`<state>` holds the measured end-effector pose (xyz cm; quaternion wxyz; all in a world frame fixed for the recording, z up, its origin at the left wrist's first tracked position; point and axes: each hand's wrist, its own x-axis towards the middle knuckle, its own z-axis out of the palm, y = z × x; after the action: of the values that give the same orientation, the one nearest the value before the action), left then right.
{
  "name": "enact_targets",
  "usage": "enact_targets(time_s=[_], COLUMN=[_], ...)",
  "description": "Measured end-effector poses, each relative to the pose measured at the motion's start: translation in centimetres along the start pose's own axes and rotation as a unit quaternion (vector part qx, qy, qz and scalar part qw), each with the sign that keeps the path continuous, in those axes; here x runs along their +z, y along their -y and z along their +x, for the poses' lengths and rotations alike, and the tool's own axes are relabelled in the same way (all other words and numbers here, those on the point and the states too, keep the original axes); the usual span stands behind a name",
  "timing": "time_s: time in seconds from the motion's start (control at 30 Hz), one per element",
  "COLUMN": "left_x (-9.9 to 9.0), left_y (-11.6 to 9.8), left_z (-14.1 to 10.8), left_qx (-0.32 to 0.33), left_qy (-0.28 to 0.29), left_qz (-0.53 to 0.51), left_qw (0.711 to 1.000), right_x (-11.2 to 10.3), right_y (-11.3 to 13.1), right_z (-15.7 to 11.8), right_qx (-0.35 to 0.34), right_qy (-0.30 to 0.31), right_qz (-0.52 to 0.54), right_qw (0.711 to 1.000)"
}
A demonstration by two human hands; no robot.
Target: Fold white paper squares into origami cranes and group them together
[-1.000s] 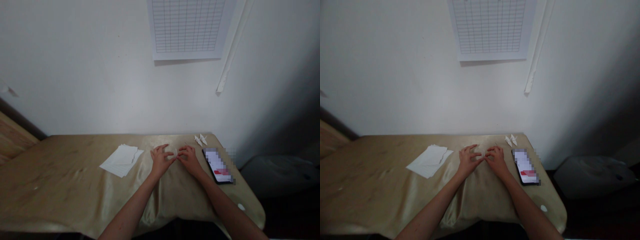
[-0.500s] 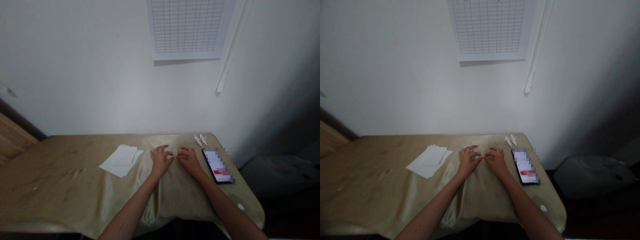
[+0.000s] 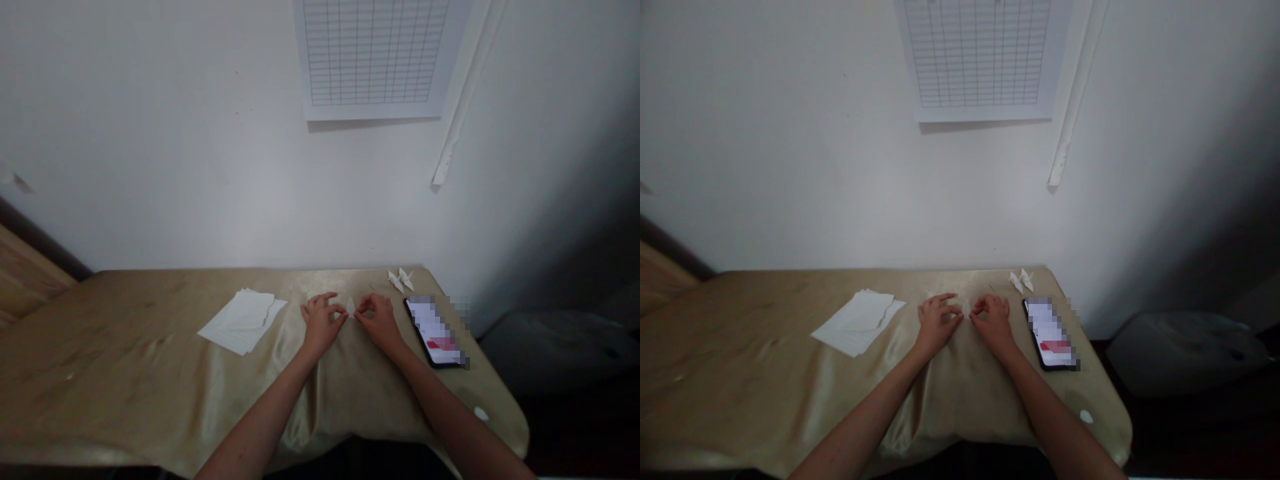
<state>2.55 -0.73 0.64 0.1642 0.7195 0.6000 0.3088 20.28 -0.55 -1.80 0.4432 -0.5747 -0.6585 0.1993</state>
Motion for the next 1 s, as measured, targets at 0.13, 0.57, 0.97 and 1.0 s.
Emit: enact_targets(time_s=[0.13,0.57,0.97,1.0], left_x=[0.0,0.4,-0.2,-0.2], left_y=[-0.1,0.0,0.1,0.2], left_z=[0.1,0.0,0.1,0.2], left_qx=[-0.008,-0.025,0.013,0.01], left_qy=[0.015,0.046,0.064,0.067], left_qz=[0.014,0.07,0.098,0.102], left_qw=[1.0,0.996,0.993,0.993], right_x=[0.0,0.2,0.5,0.5], right_y=[0.1,1.0,-0.1,-0.2], right_z=[-0.1,-0.4,-0.2,-0.2], right_qx=[0.007,0.037,0.05,0.049], right_qy=[0.006,0.035,0.013,0.012], right_qz=[-0.015,-0.123,-0.154,-0.156], right_qw=[1.0,0.991,0.987,0.986])
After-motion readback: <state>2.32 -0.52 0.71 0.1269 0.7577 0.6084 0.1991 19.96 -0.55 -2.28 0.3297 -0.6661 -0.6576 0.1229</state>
